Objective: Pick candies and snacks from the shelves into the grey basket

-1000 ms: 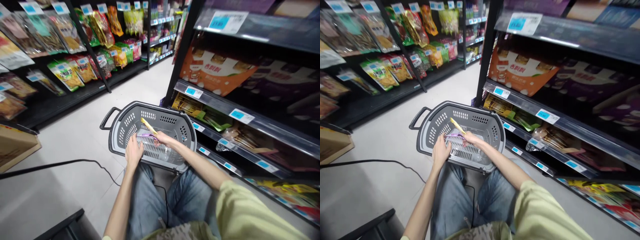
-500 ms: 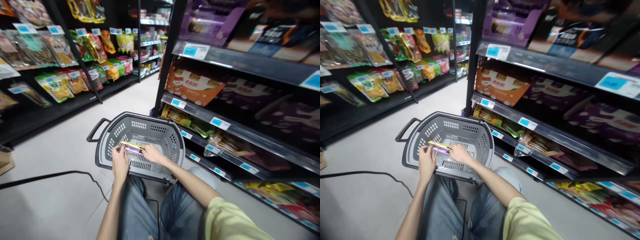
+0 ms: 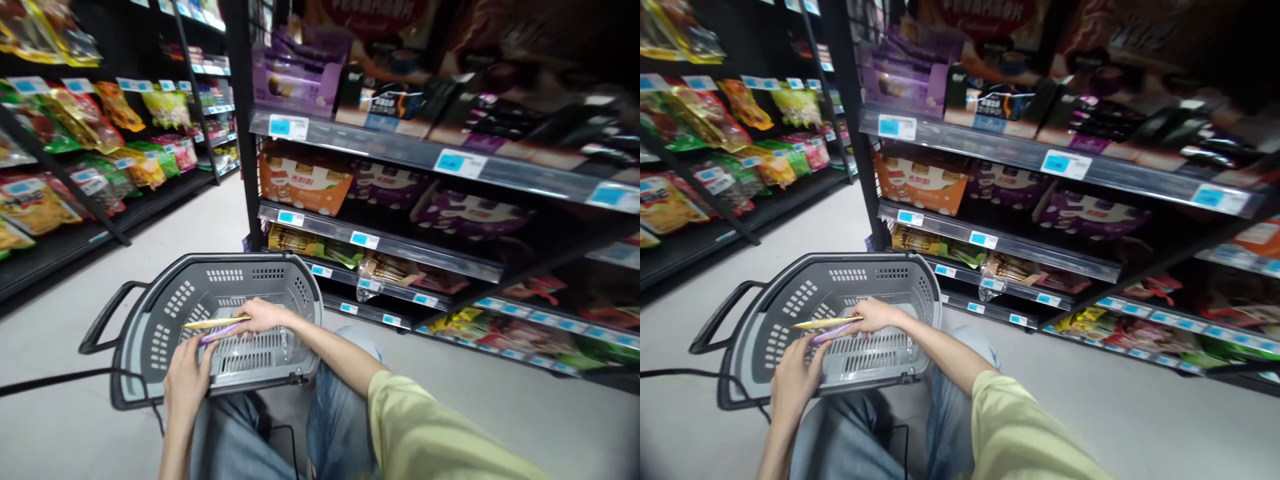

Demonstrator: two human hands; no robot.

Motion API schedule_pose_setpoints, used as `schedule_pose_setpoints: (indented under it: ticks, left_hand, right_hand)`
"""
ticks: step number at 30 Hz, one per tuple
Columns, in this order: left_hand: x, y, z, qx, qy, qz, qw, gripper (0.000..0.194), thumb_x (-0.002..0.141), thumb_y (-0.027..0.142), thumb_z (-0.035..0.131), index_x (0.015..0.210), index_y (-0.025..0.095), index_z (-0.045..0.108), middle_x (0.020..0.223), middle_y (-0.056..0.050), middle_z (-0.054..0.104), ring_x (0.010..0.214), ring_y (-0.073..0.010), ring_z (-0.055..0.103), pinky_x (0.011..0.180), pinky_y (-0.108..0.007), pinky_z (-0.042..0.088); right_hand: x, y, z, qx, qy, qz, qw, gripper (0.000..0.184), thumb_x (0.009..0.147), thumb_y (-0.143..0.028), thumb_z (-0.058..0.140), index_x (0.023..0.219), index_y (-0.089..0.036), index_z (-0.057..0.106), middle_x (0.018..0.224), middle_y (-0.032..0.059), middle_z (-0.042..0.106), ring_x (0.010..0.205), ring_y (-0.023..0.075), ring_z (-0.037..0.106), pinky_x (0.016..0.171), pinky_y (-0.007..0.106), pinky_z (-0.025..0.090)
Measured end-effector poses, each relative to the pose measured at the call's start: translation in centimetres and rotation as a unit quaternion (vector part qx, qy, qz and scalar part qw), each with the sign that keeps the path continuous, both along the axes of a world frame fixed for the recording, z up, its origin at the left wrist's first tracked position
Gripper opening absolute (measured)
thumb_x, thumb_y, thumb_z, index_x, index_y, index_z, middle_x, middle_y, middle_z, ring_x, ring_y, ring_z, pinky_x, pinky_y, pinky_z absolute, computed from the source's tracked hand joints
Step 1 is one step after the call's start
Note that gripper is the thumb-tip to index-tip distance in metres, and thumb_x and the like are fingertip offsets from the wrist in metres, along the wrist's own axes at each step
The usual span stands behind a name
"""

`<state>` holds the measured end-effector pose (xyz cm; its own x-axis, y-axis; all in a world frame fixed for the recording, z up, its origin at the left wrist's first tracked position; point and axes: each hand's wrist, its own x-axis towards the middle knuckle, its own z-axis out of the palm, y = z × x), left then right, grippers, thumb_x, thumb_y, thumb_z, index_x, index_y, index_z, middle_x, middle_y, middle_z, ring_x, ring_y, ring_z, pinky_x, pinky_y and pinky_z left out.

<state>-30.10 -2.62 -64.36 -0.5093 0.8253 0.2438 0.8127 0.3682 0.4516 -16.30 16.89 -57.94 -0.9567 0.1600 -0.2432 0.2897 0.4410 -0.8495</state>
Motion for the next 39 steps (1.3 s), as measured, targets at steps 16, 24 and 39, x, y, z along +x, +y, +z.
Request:
schedule_pose_setpoints:
  ticks: [16, 24, 39]
  left_hand:
    - [0.7, -0.4, 0.8, -0.086, -0.059, 0.032, 0.994, 0.033, 0.099, 0.043, 0.046, 0.118, 0.021, 0.062, 0.118, -0.007, 0.070, 0.101, -0.0237, 0.068, 0.077, -0.027, 0.046]
    - [0.8, -0.2, 1.4, -0.114, -0.052, 0.023, 0.992, 0.033, 0.100, 0.044, 0.044, 0.115, 0.022, 0.062, 0.112, -0.007, 0.071, 0.095, -0.0233, 0.068, 0.071, -0.027, 0.044]
    - [1.2, -0.2, 1.5, -0.119, -0.037, 0.006, 0.992, 0.031, 0.102, 0.044, 0.040, 0.113, 0.022, 0.059, 0.114, -0.004, 0.067, 0.096, -0.0207, 0.065, 0.071, -0.026, 0.041]
  right_hand:
    - [1.1, 4.1, 2.5, -0.305, 0.355, -0.344, 0.814, 0.064, 0.078, -0.051, 0.075, 0.130, -0.024, 0.050, 0.104, 0.0069, 0.073, 0.064, 0.0138, 0.066, 0.058, 0.025, 0.054]
    - [1.2, 5.0, 1.4, -0.279, 0.261, -0.479, 0.791, 0.055, 0.078, -0.065, 0.065, 0.085, -0.011, 0.068, 0.078, 0.0059, 0.070, 0.062, 0.0131, 0.061, 0.055, 0.022, 0.044]
    - [2.2, 6.2, 1.1, -0.326, 0.359, -0.429, 0.762, 0.030, 0.069, -0.029, 0.069, 0.096, -0.018, 0.061, 0.088, 0.0026, 0.068, 0.081, 0.0160, 0.066, 0.066, 0.024, 0.051]
